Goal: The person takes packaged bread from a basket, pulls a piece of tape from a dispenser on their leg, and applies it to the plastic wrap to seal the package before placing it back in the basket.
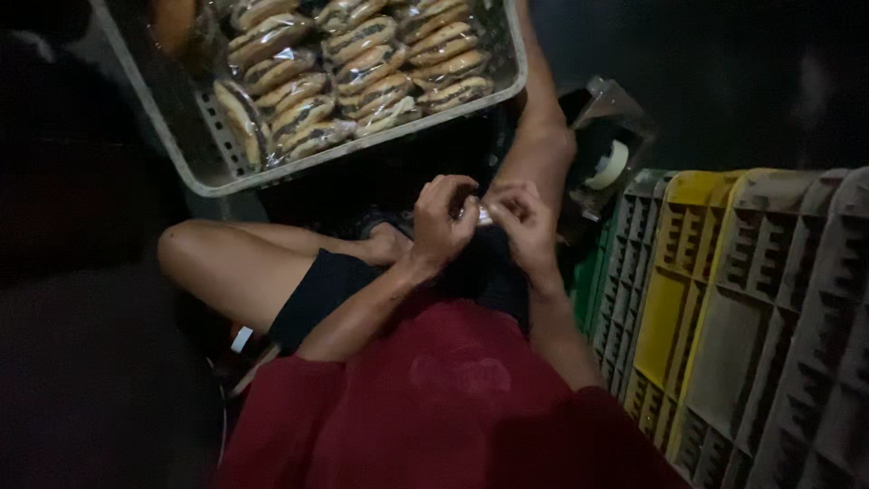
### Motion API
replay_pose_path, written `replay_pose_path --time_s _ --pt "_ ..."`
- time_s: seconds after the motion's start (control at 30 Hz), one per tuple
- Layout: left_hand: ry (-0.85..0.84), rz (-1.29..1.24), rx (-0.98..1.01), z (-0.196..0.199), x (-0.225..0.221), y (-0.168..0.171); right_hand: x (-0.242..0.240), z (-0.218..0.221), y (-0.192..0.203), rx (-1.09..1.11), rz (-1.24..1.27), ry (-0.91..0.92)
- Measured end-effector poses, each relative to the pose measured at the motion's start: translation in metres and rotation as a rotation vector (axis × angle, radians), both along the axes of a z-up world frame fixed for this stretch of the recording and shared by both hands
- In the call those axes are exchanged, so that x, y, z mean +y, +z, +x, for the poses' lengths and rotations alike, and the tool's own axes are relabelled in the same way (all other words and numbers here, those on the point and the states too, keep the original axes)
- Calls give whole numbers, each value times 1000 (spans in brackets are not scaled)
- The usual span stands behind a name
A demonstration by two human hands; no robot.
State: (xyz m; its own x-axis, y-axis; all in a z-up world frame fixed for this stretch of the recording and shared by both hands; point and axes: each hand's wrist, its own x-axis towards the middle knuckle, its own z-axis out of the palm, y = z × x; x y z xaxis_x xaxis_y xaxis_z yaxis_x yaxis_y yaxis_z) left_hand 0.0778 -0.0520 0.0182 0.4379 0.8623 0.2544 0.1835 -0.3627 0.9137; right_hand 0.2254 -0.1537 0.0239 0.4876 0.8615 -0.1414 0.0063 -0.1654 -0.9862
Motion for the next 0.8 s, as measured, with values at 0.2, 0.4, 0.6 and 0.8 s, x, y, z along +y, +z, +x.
replay_pose_path --time_s 0.2,0.4,0.6,0.8 --pt "126 -412 -82 -26 15 -17 32 -43 31 -375 70 149" --pt "-390 -371 -262 -49 45 -60 61 -43 15 -452 9 169" --pt "-62 -670 -557 -52 71 -91 100 -66 -6 -698 67 156" --pt "812 -155 174 -136 254 -193 132 -37 -75 122 31 281"
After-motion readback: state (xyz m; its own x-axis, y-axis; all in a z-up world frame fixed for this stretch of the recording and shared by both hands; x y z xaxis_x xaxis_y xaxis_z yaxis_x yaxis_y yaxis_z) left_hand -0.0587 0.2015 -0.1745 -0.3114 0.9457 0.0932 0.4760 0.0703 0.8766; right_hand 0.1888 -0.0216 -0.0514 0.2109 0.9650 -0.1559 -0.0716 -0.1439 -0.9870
